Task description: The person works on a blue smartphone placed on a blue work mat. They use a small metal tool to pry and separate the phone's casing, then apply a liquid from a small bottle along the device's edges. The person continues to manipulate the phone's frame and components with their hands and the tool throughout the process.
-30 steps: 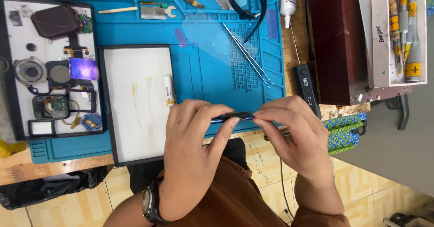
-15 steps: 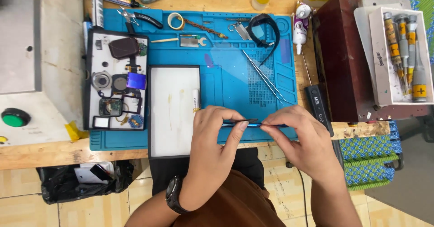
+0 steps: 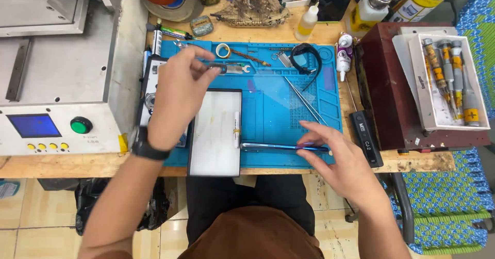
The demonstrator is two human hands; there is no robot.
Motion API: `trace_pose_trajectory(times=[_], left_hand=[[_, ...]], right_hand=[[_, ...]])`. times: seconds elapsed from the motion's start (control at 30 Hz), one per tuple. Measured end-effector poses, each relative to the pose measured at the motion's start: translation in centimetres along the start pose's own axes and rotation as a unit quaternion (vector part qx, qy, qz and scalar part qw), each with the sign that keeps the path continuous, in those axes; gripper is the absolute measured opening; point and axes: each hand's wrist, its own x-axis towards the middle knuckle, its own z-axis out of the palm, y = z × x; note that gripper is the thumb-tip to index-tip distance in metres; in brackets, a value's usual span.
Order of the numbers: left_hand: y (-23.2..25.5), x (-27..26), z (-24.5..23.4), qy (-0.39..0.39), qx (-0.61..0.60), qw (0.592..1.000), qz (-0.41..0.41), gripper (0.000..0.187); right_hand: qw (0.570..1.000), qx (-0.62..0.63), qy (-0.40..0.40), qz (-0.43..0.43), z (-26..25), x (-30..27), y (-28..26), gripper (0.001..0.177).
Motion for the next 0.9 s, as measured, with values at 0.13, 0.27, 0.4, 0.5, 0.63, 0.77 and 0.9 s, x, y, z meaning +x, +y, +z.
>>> trace_pose_trajectory(times=[0.13, 0.27, 0.4, 0.5, 0.63, 0.77, 0.9], left_hand=[[-1.8, 3.8, 2.6, -0.043, 0.002, 0.999, -0.021, 0.023], [-2.7, 5.2, 4.9, -0.091, 0.023, 0.995, -0.012, 0.032], [-3.0, 5.3, 5.6, -0.097, 0.137, 0.986, 0.019, 0.045], [-0.7, 4.3, 3.9, -0.080, 0.188, 0.978, 0.045, 0.030], [3.3, 2.5, 1.1, -0.070, 0.127, 0.941, 0.307, 0.030], [4.1, 0.9, 2.8, -0.086, 0.175, 0.837, 0.511, 0.072], [2.1, 0.1, 6.2, -0.034, 0.250, 0.804, 0.538, 0.060]], right_hand=[[0.998, 0.013, -0.038, 0.041, -0.5, 0.1, -0.9, 0.055], [0.997, -0.016, -0.060, 0.037, -0.6, 0.0, -0.9, 0.059], [0.995, -0.017, -0.051, 0.089, -0.6, 0.2, -1.4, 0.053], [0.988, 0.010, 0.022, 0.150, -0.2, 0.6, -1.6, 0.050], [0.932, 0.229, 0.225, 0.169, 1.4, 1.9, -1.7, 0.047], [0.909, 0.199, 0.345, 0.120, 3.4, 3.7, -2.4, 0.049], [0.921, 0.098, 0.336, 0.169, 3.8, 3.7, -2.6, 0.044]])
